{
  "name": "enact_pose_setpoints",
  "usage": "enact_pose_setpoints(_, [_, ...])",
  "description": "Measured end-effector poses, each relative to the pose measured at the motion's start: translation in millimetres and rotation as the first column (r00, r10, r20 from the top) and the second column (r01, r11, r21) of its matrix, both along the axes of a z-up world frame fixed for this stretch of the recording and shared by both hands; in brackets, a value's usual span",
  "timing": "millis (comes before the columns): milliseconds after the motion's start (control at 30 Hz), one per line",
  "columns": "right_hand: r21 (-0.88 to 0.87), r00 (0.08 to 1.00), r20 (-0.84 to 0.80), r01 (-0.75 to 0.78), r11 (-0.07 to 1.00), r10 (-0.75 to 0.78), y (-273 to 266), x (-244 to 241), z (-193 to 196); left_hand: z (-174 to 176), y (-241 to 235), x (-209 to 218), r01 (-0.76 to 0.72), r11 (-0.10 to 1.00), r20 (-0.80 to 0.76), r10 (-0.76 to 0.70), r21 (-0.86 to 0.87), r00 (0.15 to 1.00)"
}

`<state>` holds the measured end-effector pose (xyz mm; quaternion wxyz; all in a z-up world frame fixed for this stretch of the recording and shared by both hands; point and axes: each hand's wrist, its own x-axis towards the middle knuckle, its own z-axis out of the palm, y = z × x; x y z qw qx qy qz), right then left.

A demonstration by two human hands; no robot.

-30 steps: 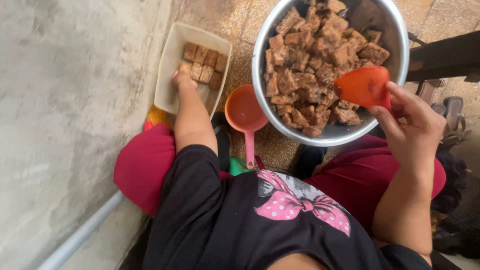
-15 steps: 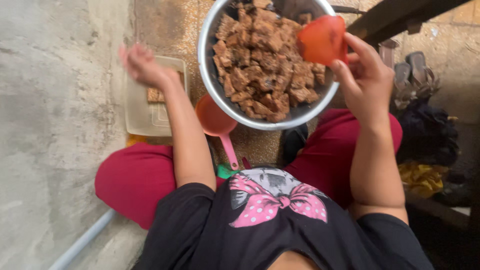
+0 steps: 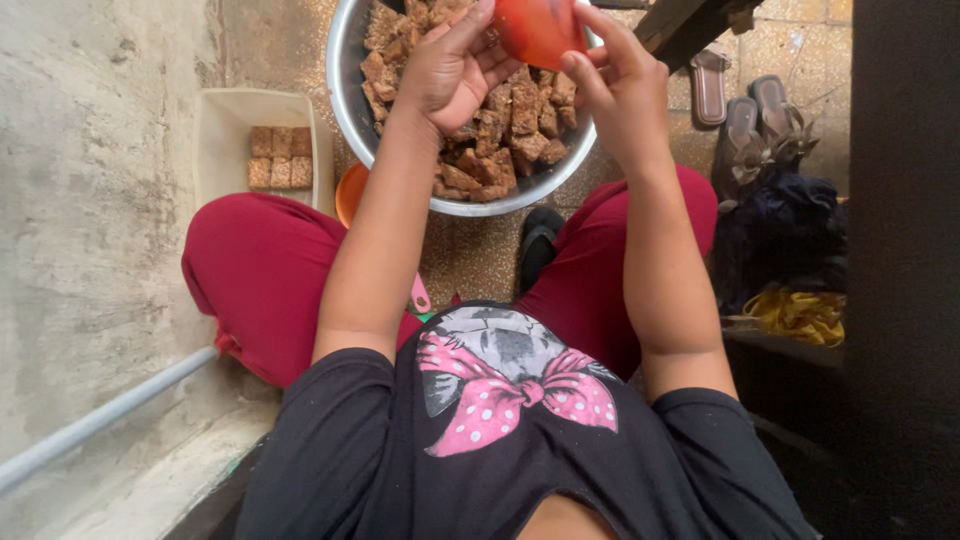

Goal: The person sits on the floor and uses a red plastic scoop to transfer brown, cube-shaped food blocks from a large metal bowl into a white plastic container. The person repeatedly scoops the blocks and places them into the container.

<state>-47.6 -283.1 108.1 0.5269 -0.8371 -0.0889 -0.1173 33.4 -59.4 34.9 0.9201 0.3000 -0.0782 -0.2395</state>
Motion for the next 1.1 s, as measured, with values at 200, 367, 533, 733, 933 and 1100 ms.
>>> enact_pose_setpoints(200, [-0.095,0.996,-0.035,0.076,0.993,-0.080,-8,2,-9,-12,8,1,-0.002,0.999,-0.020,0.001,-0.042,1.000])
enact_pose_setpoints(367, [0.044,0.995,0.047,0.088,0.995,-0.090,-26,9,-9,-8,9,-13,-0.228,-0.053,0.233,0.140,0.972,0.962])
enact_pose_setpoints(533, [0.089,0.998,0.022,0.058,0.994,-0.060,-24,5,-15,-47,-3,-59,-0.117,-0.154,-0.034,-0.730,0.981,0.682])
enact_pose_setpoints(733, [-0.007,0.999,0.025,0.041,0.999,-0.040,-16,3,-8,-85,-32,-92,-0.300,-0.264,-0.031,-0.796,0.917,0.604])
enact_pose_setpoints(933, [-0.029,0.999,-0.026,0.047,0.998,-0.048,-15,0,-2,-72,-33,-109,-0.374,-0.350,0.003,-0.728,0.859,0.686])
enact_pose_setpoints(1100, [-0.050,0.998,-0.033,0.055,0.997,-0.057,-14,0,-1,-64,-37,-110,-0.625,-0.316,0.098,-0.839,0.714,0.535])
